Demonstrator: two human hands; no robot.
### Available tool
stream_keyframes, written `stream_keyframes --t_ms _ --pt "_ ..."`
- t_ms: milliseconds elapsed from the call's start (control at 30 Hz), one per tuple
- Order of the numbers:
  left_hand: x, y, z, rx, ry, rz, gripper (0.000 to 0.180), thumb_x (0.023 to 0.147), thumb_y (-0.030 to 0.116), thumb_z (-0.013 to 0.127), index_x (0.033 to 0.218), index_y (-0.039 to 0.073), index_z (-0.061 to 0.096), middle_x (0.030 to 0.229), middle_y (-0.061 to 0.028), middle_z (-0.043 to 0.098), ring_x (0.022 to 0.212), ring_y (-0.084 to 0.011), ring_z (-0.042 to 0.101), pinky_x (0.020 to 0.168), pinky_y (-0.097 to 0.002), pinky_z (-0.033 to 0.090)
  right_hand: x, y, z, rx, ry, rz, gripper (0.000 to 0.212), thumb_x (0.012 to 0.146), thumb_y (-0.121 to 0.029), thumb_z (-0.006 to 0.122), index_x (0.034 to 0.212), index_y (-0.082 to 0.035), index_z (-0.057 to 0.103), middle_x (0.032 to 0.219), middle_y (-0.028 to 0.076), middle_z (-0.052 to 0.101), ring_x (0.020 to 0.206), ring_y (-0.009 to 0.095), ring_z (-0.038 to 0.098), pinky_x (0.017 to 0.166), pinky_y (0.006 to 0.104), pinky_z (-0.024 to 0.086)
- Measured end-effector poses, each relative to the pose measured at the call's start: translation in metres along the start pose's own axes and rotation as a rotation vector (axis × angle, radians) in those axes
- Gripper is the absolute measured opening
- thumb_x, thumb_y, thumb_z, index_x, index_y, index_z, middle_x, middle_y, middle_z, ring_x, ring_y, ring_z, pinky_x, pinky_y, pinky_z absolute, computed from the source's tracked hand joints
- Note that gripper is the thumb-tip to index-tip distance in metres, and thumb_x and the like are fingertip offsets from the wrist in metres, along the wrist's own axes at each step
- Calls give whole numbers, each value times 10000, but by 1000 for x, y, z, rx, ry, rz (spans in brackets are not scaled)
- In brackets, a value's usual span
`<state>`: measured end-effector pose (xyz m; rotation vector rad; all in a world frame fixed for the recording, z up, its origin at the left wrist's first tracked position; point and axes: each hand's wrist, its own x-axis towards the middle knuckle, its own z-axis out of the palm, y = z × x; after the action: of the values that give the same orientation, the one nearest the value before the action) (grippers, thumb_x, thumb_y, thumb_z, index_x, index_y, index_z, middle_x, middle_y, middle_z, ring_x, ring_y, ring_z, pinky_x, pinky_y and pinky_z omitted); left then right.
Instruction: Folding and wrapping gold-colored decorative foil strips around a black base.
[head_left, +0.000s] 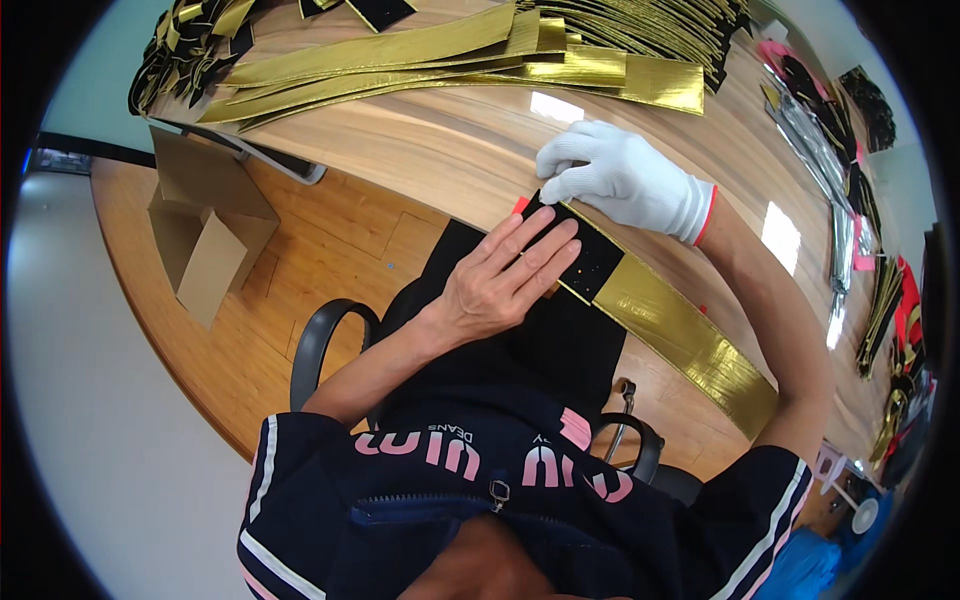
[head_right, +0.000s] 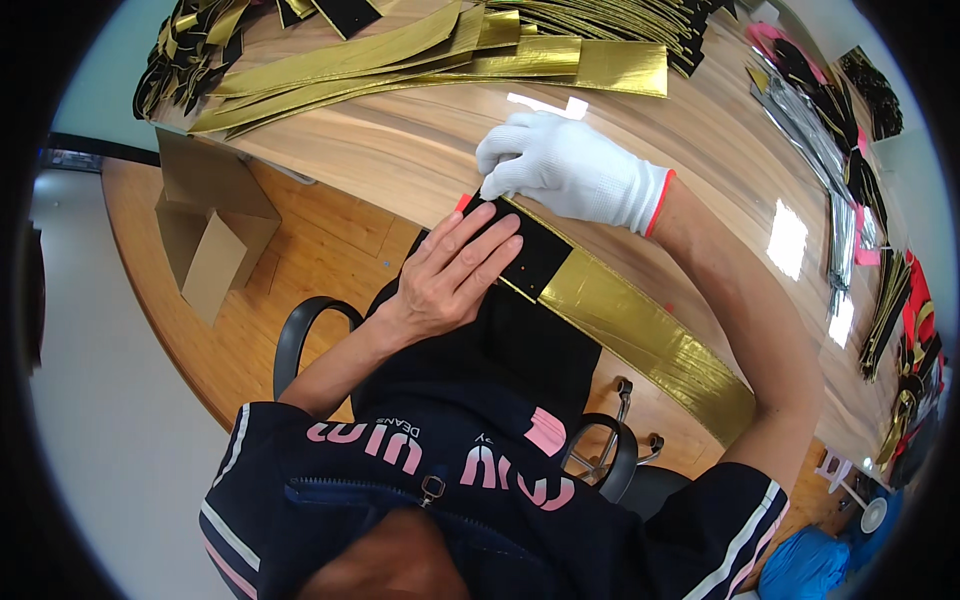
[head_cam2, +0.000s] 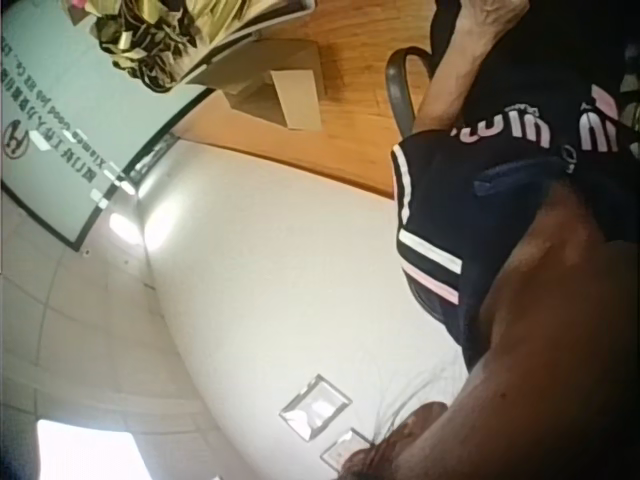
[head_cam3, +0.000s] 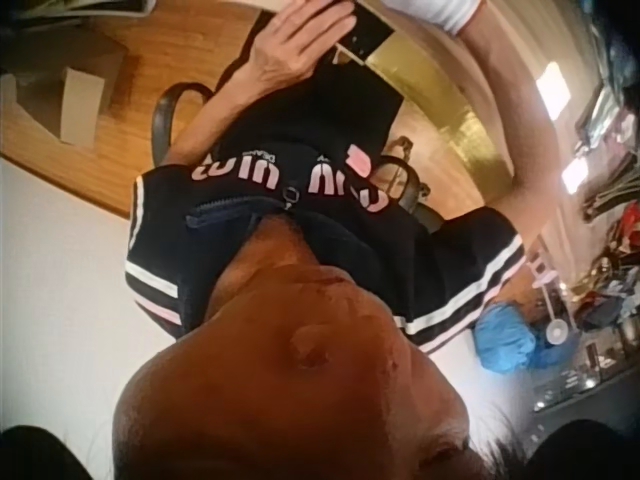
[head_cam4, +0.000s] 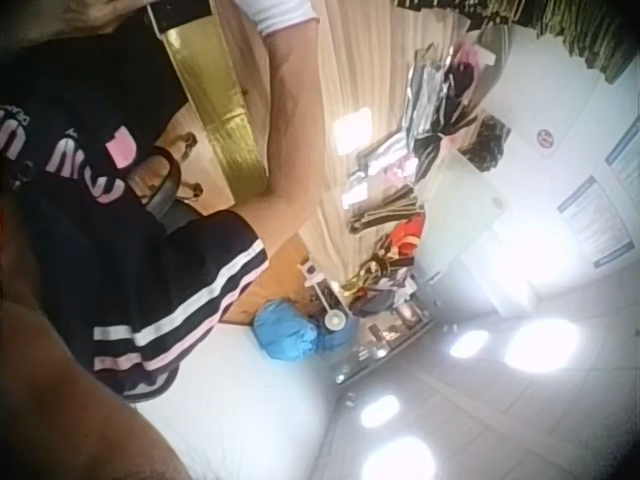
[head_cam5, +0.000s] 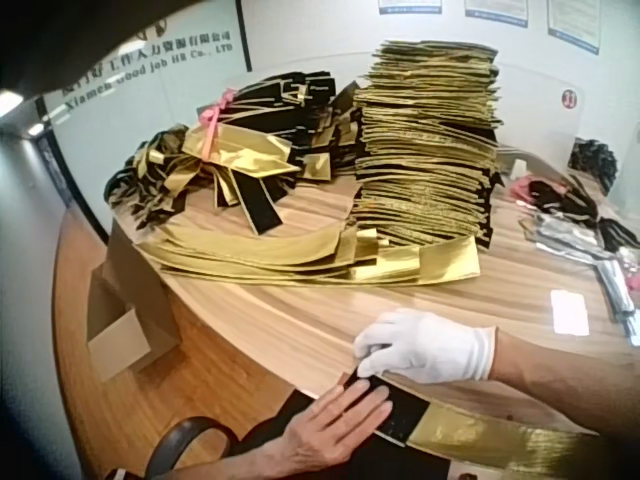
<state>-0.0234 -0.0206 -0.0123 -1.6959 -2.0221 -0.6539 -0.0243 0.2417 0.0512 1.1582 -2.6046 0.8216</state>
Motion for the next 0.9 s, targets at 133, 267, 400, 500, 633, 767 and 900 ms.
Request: stream_keyframes --t_ms 133,267,400,500,633,767,900 --pt "-1 -2 4 -10 6 7 461 977 163 666 1425 58 635 1497 -129 629 1412 -341 572 1197 -478 444 -5 -5 -3 -89 -12 17 248 843 -13 714 1061 -129 739 1159 61 669 1033 300 634 901 403 529" --pt "-1 1 6 16 -12 -2 478 994 174 644 1452 44 605 1535 -168 589 1430 -350 555 1199 -469 438 -14 -17 -5 -255 23 45 294 837 -23 720 1110 -132 733 1202 66 662 1006 314 631 892 402 529" --pt "4 7 3 20 -22 -77 518 913 19 595 1431 21 619 1522 -177 600 1412 -361 573 1170 -466 446 -28 -23 -7 -278 78 138 284 860 -30 722 1134 -105 719 1191 88 672 1001 329 642 900 412 528" --pt "8 8 0 43 -93 -61 538 905 31 605 1442 7 605 1552 -179 572 1448 -361 537 1173 -450 438 -45 -34 -24 -358 149 363 237 907 -72 730 1142 -70 694 1161 122 691 1031 345 653 904 432 520" --pt "11 2 -7 -25 -132 -74 563 887 36 623 1449 14 601 1590 -165 534 1483 -371 495 1166 -466 439 -48 -72 -39 -354 44 419 259 887 -80 736 1140 -74 682 1140 115 685 1031 339 649 904 428 511" --pt "12 -6 -6 6 -162 -6 537 905 135 648 1426 11 614 1603 -205 489 1497 -427 451 1206 -519 402 -47 -134 -35 -434 -168 507 343 830 -108 745 1155 -60 647 1099 109 664 1037 318 646 913 436 491" --pt "10 -6 0 -23 -130 -38 576 896 108 650 1466 53 592 1622 -171 475 1504 -425 442 1194 -515 408 -57 -178 -13 -376 11 670 563 735 -118 832 1258 -48 635 1248 138 665 1118 351 648 951 462 490"
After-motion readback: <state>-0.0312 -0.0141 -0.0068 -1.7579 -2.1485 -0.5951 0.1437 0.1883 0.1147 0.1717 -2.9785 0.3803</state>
